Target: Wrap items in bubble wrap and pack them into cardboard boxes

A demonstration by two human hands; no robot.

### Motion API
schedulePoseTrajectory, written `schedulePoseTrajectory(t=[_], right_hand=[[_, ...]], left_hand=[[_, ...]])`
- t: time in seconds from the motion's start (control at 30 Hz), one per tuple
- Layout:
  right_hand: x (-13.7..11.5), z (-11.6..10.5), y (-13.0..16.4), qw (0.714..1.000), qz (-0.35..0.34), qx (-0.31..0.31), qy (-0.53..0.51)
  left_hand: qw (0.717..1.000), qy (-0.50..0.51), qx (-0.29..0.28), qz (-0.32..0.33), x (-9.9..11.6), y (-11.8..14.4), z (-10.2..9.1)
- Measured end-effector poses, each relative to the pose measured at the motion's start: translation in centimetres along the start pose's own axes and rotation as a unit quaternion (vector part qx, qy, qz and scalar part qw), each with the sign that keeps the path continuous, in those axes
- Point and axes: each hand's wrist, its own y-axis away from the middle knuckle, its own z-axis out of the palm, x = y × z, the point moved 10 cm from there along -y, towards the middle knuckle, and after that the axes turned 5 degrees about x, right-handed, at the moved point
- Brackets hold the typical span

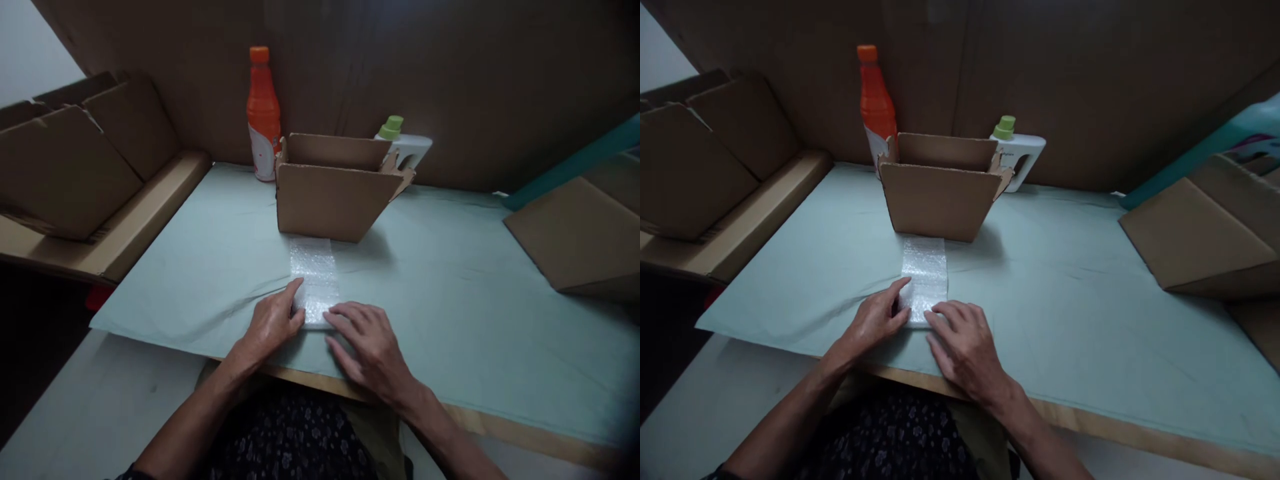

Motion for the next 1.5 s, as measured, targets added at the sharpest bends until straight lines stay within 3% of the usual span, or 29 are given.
schedulePoseTrajectory(t=[0.07,0.17,0.23,0.3,0.4,0.53,0.7,0.83,0.93,1.07,1.17,1.23,1.33,1.43,1.5], right_hand=[[-0.7,1.4,0.2,0.998,-0.038,-0.056,0.007],[-0.3,2.0,0.0,0.997,-0.031,-0.072,-0.006],[0.3,2.0,-0.2,0.995,0.000,-0.086,-0.042],[0.7,2.0,-0.2,0.989,0.038,-0.113,-0.088],[1.2,1.6,-0.1,0.984,0.073,-0.110,-0.116],[0.9,0.2,-0.4,0.999,0.037,-0.014,-0.017],[0.8,2.0,-1.1,0.998,0.004,-0.065,0.022],[1.8,1.8,-1.3,0.992,0.037,-0.098,-0.068],[2.0,1.5,-0.6,0.985,0.054,-0.119,-0.113],[1.5,0.6,-0.3,0.997,0.033,-0.064,-0.011],[1.3,1.9,-0.6,0.995,0.011,-0.084,0.044],[2.2,2.7,-1.2,0.994,0.034,-0.095,0.036],[4.3,2.8,-2.1,0.988,0.128,-0.079,-0.046],[5.2,2.7,-2.1,0.961,0.222,-0.081,-0.146],[4.3,2.9,-1.9,0.943,0.231,-0.098,-0.219]], left_hand=[[0.999,-0.010,0.047,0.025,0.5,0.3,-1.0],[0.985,0.004,0.134,0.111,2.2,2.1,-3.1],[0.975,0.030,0.125,0.180,3.4,3.6,-3.4],[0.973,0.057,0.087,0.207,3.8,4.6,-2.7],[0.980,0.076,0.066,0.174,3.1,3.8,-1.8],[0.985,0.051,0.092,0.134,2.5,0.9,-1.3],[0.976,-0.002,0.156,0.152,3.1,0.5,-2.4],[0.973,0.027,0.106,0.203,3.9,3.0,-2.5],[0.977,0.052,0.071,0.194,3.7,3.4,-2.4],[0.987,0.014,0.079,0.142,2.8,1.0,-2.0],[0.991,0.006,0.106,0.077,1.8,-0.8,-2.0],[0.987,0.075,0.140,0.019,0.7,-0.9,-2.5],[0.934,0.299,0.173,-0.096,-1.6,0.7,-2.6],[0.834,0.502,0.120,-0.194,-2.3,2.3,-0.3],[0.789,0.568,0.091,-0.218,-1.6,2.8,0.6]])
